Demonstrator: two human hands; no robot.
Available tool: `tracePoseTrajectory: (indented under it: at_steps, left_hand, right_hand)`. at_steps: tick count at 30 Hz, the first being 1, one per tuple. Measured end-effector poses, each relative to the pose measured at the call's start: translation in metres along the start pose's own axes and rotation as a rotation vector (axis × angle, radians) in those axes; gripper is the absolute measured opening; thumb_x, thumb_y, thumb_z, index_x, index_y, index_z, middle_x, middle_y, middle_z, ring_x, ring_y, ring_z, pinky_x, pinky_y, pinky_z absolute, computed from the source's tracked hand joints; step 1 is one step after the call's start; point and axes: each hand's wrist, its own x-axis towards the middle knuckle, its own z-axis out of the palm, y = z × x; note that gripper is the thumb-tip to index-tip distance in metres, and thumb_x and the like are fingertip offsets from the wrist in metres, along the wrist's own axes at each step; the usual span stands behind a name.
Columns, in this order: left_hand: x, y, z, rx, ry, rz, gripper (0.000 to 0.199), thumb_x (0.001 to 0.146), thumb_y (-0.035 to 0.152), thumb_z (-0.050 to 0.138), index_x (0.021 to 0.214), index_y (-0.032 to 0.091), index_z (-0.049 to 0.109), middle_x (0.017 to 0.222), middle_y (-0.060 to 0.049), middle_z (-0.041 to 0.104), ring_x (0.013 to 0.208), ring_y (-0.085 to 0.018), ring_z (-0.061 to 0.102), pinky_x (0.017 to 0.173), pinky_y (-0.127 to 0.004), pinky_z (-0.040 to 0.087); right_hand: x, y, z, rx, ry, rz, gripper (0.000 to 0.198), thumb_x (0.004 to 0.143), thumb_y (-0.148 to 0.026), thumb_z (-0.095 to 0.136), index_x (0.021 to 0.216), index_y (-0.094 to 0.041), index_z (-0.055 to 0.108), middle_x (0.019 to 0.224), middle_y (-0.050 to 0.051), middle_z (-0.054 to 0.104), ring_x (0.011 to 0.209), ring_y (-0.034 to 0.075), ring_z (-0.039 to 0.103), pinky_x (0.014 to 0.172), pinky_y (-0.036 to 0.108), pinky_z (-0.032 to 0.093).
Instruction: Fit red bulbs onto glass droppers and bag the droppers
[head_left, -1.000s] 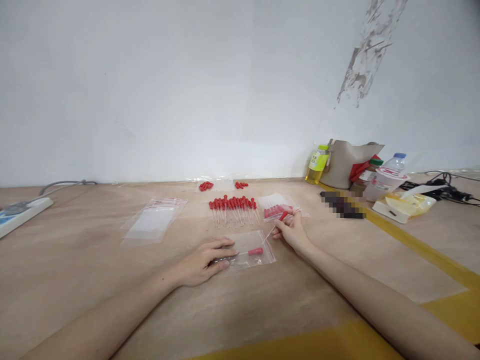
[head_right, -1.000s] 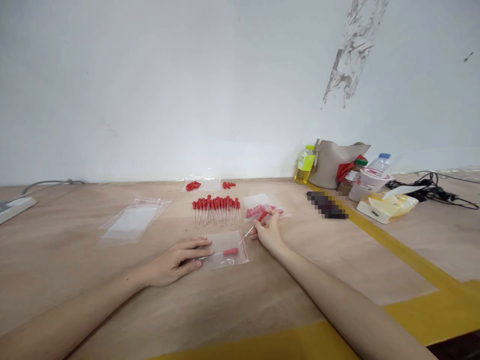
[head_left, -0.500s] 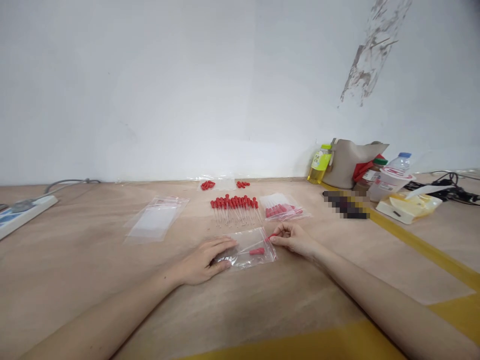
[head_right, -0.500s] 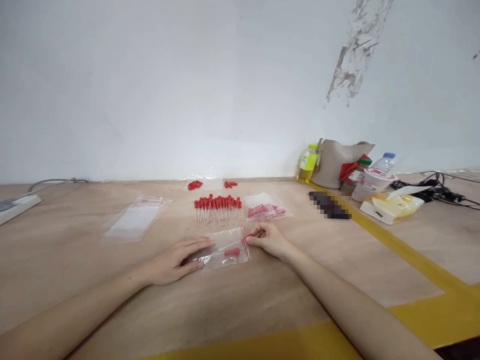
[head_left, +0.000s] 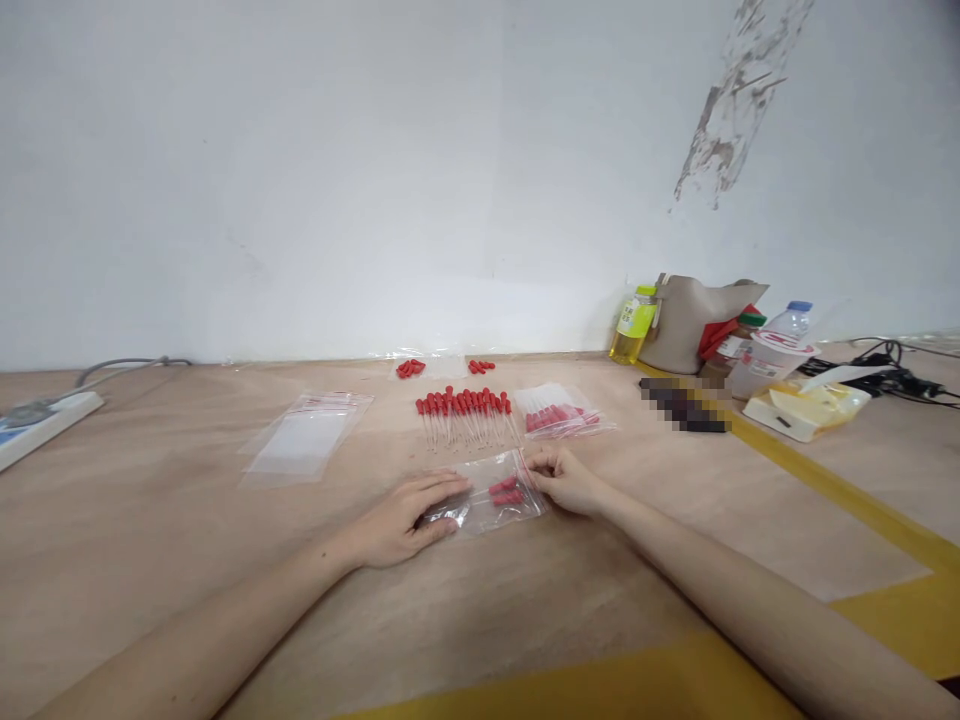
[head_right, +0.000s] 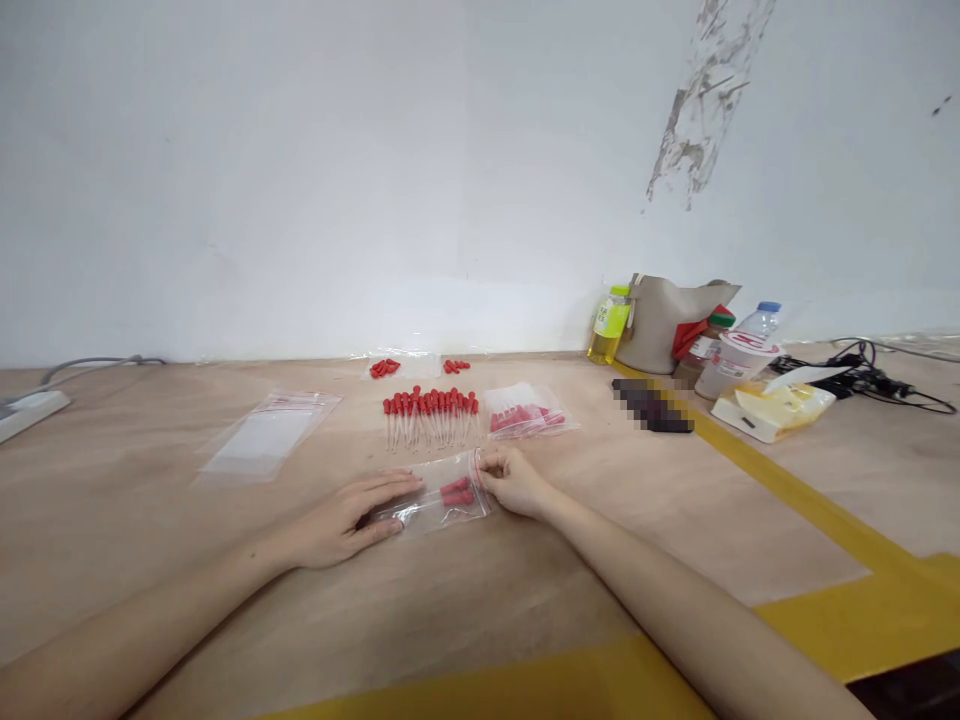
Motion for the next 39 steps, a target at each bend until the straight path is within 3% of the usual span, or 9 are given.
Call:
tracePoseTrajectory:
  at_steps: [3,7,11,16,23,28,33,35,39]
  left_hand:
    - [0.000,-0.004,0.002,-0.010,-0.003,0.007,0.041,0.087,0.037,0.040,0.127,0.028,0.040,0.131,-0.002,0.042,0.120,-0.020,0.037,0.100,-0.037,0.030]
    - [0.000,-0.007,0.004,-0.037,-0.007,0.004,0.041,0.087,0.038,0.041,0.126,0.028,0.042,0.132,-0.002,0.041,0.121,-0.020,0.036,0.101,-0.037,0.030]
    - [0.000,-0.007,0.003,-0.055,-0.014,0.011,0.041,0.087,0.037,0.040,0.126,0.028,0.041,0.132,-0.002,0.040,0.122,-0.020,0.035,0.101,-0.038,0.029]
    - [0.000,-0.005,0.002,-0.075,0.005,0.041,0.040,0.087,0.036,0.042,0.125,0.026,0.043,0.132,-0.004,0.041,0.121,-0.021,0.036,0.101,-0.040,0.029]
    - [0.000,-0.006,0.003,-0.044,-0.027,0.041,0.040,0.088,0.036,0.039,0.126,0.026,0.041,0.134,-0.004,0.038,0.123,-0.020,0.033,0.101,-0.038,0.028]
    - [0.000,-0.006,0.001,-0.034,-0.043,0.034,0.039,0.088,0.037,0.038,0.125,0.027,0.043,0.135,-0.004,0.036,0.124,-0.020,0.032,0.101,-0.038,0.027]
    - [0.000,-0.005,0.001,-0.035,-0.045,0.005,0.038,0.088,0.038,0.038,0.125,0.028,0.043,0.135,-0.003,0.037,0.124,-0.020,0.032,0.101,-0.037,0.027]
    - [0.000,-0.005,0.001,-0.031,-0.035,0.002,0.038,0.088,0.038,0.038,0.124,0.029,0.044,0.135,-0.002,0.037,0.123,-0.020,0.032,0.101,-0.037,0.028]
    - [0.000,-0.006,0.002,-0.018,-0.036,0.003,0.038,0.088,0.038,0.037,0.125,0.028,0.043,0.134,-0.002,0.038,0.123,-0.020,0.033,0.101,-0.037,0.028]
  right_hand:
    - [0.001,-0.005,-0.014,-0.077,-0.021,0.031,0.027,0.067,-0.041,0.058,0.063,-0.014,0.059,0.060,-0.001,0.059,0.061,0.012,0.055,0.060,0.023,0.043]
    - [0.020,-0.009,-0.032,-0.355,0.252,0.040,0.014,0.067,-0.027,0.058,0.068,-0.013,0.057,0.062,-0.001,0.058,0.056,0.009,0.052,0.053,0.019,0.038]
    - [0.061,-0.015,-0.038,-0.669,0.450,0.100,0.012,0.068,-0.023,0.056,0.076,-0.014,0.059,0.073,0.003,0.064,0.067,0.012,0.057,0.059,0.019,0.040]
    - [0.116,-0.014,-0.034,-0.710,0.556,0.203,0.026,0.070,-0.028,0.055,0.086,-0.009,0.061,0.093,0.015,0.063,0.090,0.021,0.057,0.072,0.024,0.041]
    - [0.148,-0.004,-0.036,-0.597,0.604,0.310,0.015,0.064,-0.025,0.059,0.067,-0.010,0.062,0.077,0.014,0.065,0.080,0.023,0.061,0.062,0.024,0.043]
    - [0.135,-0.015,-0.043,-0.422,0.604,0.238,0.023,0.074,-0.029,0.048,0.063,-0.012,0.058,0.063,0.008,0.063,0.054,0.014,0.058,0.047,0.020,0.040]
    - [0.082,-0.024,-0.050,-0.242,0.649,0.088,0.024,0.084,-0.033,0.034,0.088,-0.014,0.048,0.071,0.004,0.062,0.044,0.006,0.051,0.041,0.016,0.039]
    - [0.056,-0.019,-0.050,-0.085,0.703,0.015,0.021,0.083,-0.033,0.037,0.095,-0.016,0.040,0.065,-0.001,0.058,0.041,0.006,0.050,0.039,0.016,0.039]
    - [0.020,-0.002,-0.044,0.162,0.702,-0.146,0.028,0.075,-0.040,0.050,0.088,-0.019,0.038,0.056,-0.007,0.051,0.038,0.006,0.045,0.035,0.015,0.036]
